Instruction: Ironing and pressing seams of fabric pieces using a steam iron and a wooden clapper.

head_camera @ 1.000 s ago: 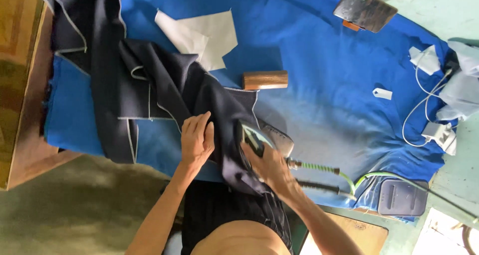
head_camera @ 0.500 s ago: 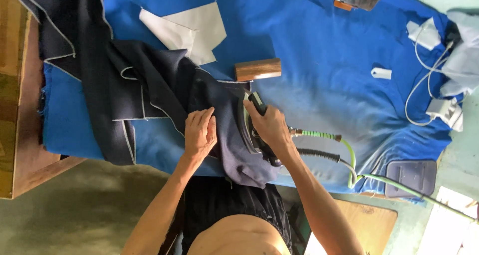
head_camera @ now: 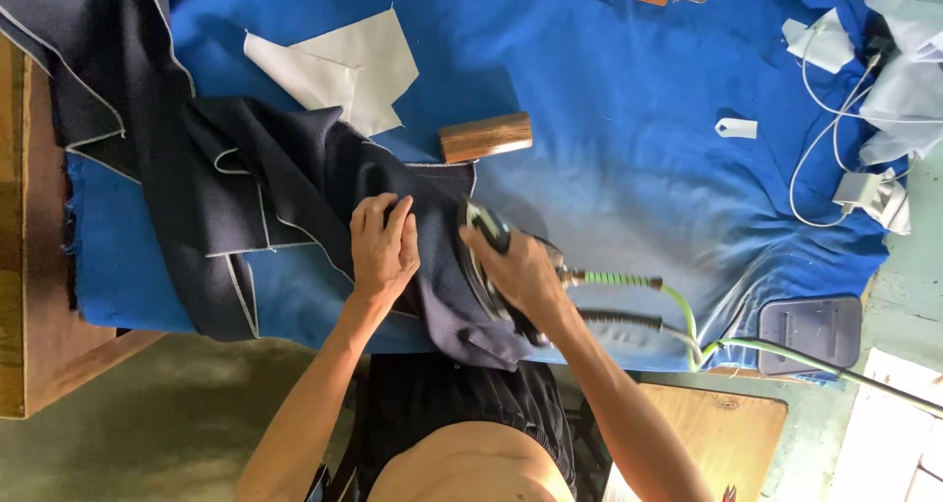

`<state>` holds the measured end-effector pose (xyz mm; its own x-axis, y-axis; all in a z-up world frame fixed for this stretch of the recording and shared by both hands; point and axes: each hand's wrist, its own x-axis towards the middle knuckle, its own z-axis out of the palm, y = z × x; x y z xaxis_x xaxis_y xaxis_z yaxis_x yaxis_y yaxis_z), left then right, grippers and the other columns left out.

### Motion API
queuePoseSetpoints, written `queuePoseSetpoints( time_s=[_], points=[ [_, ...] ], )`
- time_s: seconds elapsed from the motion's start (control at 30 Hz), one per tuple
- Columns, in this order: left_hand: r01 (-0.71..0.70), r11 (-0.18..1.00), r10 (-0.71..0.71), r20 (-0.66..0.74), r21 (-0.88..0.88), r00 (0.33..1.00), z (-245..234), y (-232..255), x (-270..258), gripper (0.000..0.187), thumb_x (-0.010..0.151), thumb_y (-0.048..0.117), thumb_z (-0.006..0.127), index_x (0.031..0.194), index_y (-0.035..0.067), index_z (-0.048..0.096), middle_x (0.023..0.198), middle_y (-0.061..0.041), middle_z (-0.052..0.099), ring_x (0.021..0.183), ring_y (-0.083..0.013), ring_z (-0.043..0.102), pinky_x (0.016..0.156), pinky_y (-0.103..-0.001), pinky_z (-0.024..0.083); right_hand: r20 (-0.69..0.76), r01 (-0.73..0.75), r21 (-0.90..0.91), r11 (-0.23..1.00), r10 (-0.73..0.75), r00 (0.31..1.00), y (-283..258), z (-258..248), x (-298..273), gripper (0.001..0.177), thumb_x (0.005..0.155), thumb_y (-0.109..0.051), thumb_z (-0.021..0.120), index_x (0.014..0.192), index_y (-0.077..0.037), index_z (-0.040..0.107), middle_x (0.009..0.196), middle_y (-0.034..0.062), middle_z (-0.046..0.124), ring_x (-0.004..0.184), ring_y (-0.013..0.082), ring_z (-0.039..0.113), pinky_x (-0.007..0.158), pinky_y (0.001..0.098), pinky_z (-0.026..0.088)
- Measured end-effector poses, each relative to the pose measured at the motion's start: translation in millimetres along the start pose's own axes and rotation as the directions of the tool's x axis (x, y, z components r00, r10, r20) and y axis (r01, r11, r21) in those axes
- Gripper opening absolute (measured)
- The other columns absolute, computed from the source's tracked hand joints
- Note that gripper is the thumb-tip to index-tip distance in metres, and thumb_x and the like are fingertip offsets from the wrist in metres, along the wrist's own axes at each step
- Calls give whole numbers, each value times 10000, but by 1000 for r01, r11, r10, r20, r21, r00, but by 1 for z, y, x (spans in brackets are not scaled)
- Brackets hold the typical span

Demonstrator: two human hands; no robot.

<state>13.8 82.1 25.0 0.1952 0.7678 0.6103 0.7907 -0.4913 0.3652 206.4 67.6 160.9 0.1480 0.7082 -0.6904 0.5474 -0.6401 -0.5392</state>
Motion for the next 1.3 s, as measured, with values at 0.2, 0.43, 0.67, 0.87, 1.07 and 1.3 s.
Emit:
queuePoseSetpoints(
  time_s=[0.2, 0.43, 0.67, 0.87, 1.07, 1.3],
  points=[
    [-6, 999, 8, 31, -51, 999, 3, 10, 7, 221, 991, 85, 600, 1183, 33, 697, 1036, -159, 615, 991, -316, 618, 909, -436, 531, -23, 42, 96, 994, -39, 999, 3, -11, 18, 650, 967, -625, 616, 564, -135, 474, 407, 15, 437, 334, 122, 375, 395, 294, 376],
    [-107, 961, 138, 107, -257, 985, 25, 50, 10, 344, 954, 129, 668, 1287, 43, 683, 1014, -171, 648, 1036, -352, 662, 978, -485, 511, 7, -98, 70, 993, 97, 995, 36, -56, -46, 710, 895, -712, 645, 626, -61, 553, 473, 103, 545, 436, 216, 527, 496, 375, 442],
    [-334, 876, 474, 495, -347, 728, 79, 92, 8, 562, 1065, 507, 421, 1518, 182, 495, 1483, -220, 532, 1433, -407, 443, 1147, -651, 316, -21, -382, 32, 924, 383, 924, 168, -70, -76, 599, 893, -681, 522, 805, -98, 627, 601, 88, 679, 567, 230, 669, 609, 364, 516],
    [-171, 912, 350, 494, -372, 796, 92, 84, 32, 497, 1072, 364, 498, 1461, 54, 494, 1447, -209, 534, 1376, -370, 492, 1150, -570, 379, 73, -314, -193, 930, 332, 940, 141, -86, -87, 659, 783, -698, 502, 1164, -188, 674, 951, 75, 788, 831, 209, 746, 762, 360, 560],
    [-62, 962, 137, 278, -265, 951, 18, 32, 29, 305, 1039, 146, 607, 1289, -28, 596, 1233, -187, 624, 1175, -391, 587, 1085, -509, 444, 405, 554, -714, 428, -392, 826, 124, -26, -40, 590, 920, -504, 533, 1368, -220, 274, 858, 92, 582, 793, 231, 620, 517, 383, 472],
    [110, 990, -103, 72, -92, 992, -18, -17, -26, 290, 1032, 89, 590, 1271, -44, 687, 1073, -198, 678, 1053, -334, 689, 1073, -422, 518, 74, -149, -297, 943, 178, 981, 1, 18, -23, 747, 801, -842, 584, 995, -131, 711, 915, 137, 773, 972, 338, 750, 777, 485, 593]
  ],
)
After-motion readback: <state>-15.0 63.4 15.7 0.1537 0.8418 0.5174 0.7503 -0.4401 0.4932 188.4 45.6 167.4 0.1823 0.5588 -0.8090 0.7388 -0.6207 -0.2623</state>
